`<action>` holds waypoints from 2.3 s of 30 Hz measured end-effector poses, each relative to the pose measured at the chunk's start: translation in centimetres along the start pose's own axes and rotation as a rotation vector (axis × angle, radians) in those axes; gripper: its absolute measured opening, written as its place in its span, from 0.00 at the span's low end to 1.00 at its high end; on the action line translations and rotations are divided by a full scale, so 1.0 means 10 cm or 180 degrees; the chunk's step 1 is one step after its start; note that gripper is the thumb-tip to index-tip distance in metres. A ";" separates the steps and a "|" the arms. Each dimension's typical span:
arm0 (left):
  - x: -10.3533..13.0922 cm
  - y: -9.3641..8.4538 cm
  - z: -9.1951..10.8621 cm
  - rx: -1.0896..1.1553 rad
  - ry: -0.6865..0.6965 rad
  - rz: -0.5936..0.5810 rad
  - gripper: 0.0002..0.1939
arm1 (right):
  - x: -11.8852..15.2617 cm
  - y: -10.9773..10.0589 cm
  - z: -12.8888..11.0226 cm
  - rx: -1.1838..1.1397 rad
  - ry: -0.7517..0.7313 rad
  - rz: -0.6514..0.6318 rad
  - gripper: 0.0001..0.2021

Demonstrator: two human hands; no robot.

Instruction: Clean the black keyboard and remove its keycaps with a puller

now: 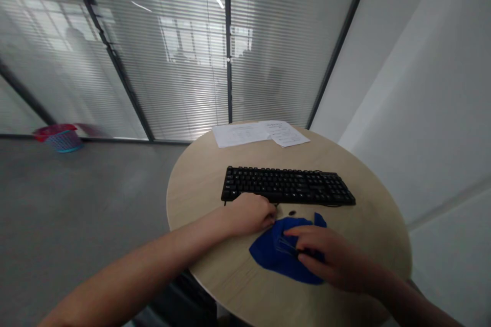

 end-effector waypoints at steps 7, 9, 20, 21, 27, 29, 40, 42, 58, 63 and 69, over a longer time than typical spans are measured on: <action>-0.05 -1.40 -1.30 0.0417 -0.1115 0.1860 0.19 | -0.36 -0.90 0.53 -0.0885 0.0724 0.1602 0.09; 0.03 -1.51 -1.80 0.0468 -0.1700 0.2369 0.22 | -0.76 -0.98 0.65 -0.1877 0.0864 0.1670 0.12; -0.25 -0.56 -1.86 0.0879 -0.0636 0.0783 0.22 | -1.97 -0.91 0.91 -0.3361 0.0097 0.1212 0.16; -0.29 -0.53 -1.78 0.0840 -0.0508 0.0691 0.22 | -1.93 -0.95 0.98 -0.3331 0.0116 0.1253 0.18; -0.37 -0.46 -1.63 0.0551 -0.0467 0.0461 0.20 | -1.62 -1.40 1.11 -0.2954 0.0413 0.1966 0.21; -0.37 -0.46 -1.65 0.0590 -0.0478 0.0425 0.20 | -1.57 -1.50 1.06 -0.2928 0.0442 0.2105 0.19; -0.34 -0.48 -1.57 0.0539 -0.0348 0.0319 0.20 | -1.52 -1.53 0.89 -0.3051 0.0067 0.1771 0.19; -0.33 -0.47 -1.59 0.0584 -0.0410 0.0280 0.20 | -1.53 -1.50 0.90 -0.3055 0.0094 0.1751 0.20; -0.32 -0.45 -2.47 0.2901 -0.1816 -0.0740 0.24 | -2.68 -0.30 0.42 -0.2527 -0.0063 0.0340 0.18; -0.09 -0.50 -2.51 0.2827 -0.1494 -0.0892 0.20 | -2.68 0.14 0.54 -0.2500 0.0343 0.0508 0.16; 0.09 -0.45 -2.57 0.2908 -0.1831 -0.1442 0.24 | -2.63 0.29 0.58 -0.2370 0.0416 0.0503 0.14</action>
Point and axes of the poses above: each hand's wrist, its own x-axis away from the middle knuckle, its own y-axis out of the palm, z = x × y, the point moved 8 cm from there along -x, towards the middle knuckle, and after that the axes turned 13 degrees about x, right-handed, at the moved point
